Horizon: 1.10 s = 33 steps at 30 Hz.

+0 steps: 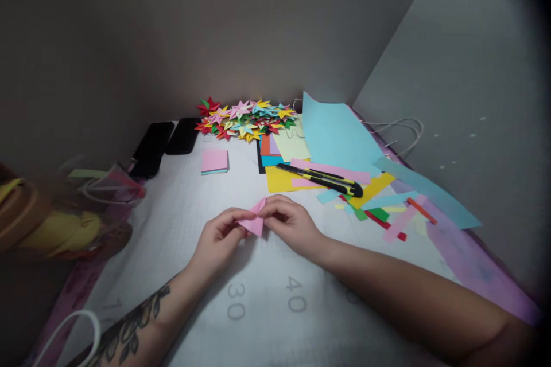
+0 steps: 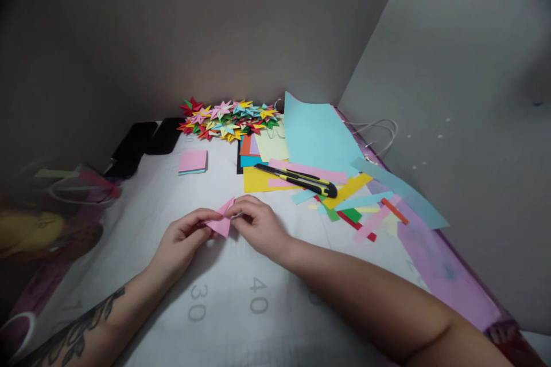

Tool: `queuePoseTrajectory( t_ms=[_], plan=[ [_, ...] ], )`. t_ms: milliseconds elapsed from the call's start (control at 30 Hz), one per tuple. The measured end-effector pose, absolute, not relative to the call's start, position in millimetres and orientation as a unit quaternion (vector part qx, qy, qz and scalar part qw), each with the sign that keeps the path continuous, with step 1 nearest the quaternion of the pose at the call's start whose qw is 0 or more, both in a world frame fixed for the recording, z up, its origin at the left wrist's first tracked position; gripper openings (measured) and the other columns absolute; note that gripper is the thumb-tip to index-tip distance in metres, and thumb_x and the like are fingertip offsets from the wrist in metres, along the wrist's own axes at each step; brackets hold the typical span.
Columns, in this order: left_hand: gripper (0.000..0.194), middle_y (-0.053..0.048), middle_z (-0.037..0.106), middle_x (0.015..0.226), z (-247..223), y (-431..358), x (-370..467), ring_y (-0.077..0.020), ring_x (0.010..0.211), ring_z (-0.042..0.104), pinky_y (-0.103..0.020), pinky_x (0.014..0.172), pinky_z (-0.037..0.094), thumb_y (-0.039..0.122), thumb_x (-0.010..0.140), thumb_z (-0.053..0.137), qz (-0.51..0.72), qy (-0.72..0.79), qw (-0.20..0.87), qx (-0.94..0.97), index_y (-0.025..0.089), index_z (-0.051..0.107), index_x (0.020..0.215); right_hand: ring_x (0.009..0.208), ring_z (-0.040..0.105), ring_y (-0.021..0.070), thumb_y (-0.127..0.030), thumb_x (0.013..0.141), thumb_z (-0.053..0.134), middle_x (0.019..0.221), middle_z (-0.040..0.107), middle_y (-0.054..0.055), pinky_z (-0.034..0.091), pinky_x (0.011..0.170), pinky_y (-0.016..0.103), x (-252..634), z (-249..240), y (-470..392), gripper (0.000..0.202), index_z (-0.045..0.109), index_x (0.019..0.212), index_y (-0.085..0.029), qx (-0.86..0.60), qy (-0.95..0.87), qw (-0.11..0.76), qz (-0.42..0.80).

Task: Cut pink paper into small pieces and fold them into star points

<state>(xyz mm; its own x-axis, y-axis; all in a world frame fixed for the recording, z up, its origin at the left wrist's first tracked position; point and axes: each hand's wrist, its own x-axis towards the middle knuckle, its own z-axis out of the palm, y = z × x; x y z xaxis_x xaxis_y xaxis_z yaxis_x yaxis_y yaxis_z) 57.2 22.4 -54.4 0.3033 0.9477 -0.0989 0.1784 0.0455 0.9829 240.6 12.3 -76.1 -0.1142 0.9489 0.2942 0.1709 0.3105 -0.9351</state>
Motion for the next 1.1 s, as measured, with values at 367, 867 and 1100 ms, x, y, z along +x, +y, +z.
queuePoseTrajectory(
  t_ms=[367, 867, 1100],
  plan=[
    [0.022, -0.006, 0.07, 0.094, -56.7, 21.5, 64.3, -0.0183, 0.088, 0.066, -0.03, 0.077, 0.051, 0.015, 0.073, 0.06, 0.373, 0.443, 0.486, 0.654, 0.021, 0.073, 0.09, 0.095, 0.059, 0.0165, -0.003, 0.073, 0.053, 0.096, 0.062, 0.003, 0.048, 0.081, 0.031, 241.0, -74.8, 10.7, 0.024, 0.065, 0.077, -0.024, -0.454, -0.629, 0.503, 0.381],
    [0.008, -0.005, 0.072, 0.087, -57.9, 19.9, 59.3, -0.0179, 0.08, 0.067, -0.029, 0.075, 0.053, 0.023, 0.075, 0.068, 0.39, 0.478, 0.401, 0.678, 0.021, 0.072, 0.081, 0.08, 0.061, 0.0156, -0.006, 0.071, 0.053, 0.082, 0.066, 0.0, 0.049, 0.074, 0.03, 243.3, -73.2, 10.0, 0.023, 0.066, 0.076, -0.024, -0.46, -0.621, 0.52, 0.363],
    [0.005, -0.004, 0.072, 0.085, -55.4, 17.5, 56.9, -0.0167, 0.078, 0.066, -0.028, 0.072, 0.053, 0.023, 0.076, 0.069, 0.403, 0.477, 0.335, 0.706, 0.021, 0.072, 0.08, 0.081, 0.062, 0.0158, -0.008, 0.074, 0.056, 0.082, 0.067, 0.001, 0.048, 0.074, 0.03, 241.6, -71.0, 9.5, 0.019, 0.067, 0.075, -0.024, -0.461, -0.617, 0.522, 0.368]
  ],
)
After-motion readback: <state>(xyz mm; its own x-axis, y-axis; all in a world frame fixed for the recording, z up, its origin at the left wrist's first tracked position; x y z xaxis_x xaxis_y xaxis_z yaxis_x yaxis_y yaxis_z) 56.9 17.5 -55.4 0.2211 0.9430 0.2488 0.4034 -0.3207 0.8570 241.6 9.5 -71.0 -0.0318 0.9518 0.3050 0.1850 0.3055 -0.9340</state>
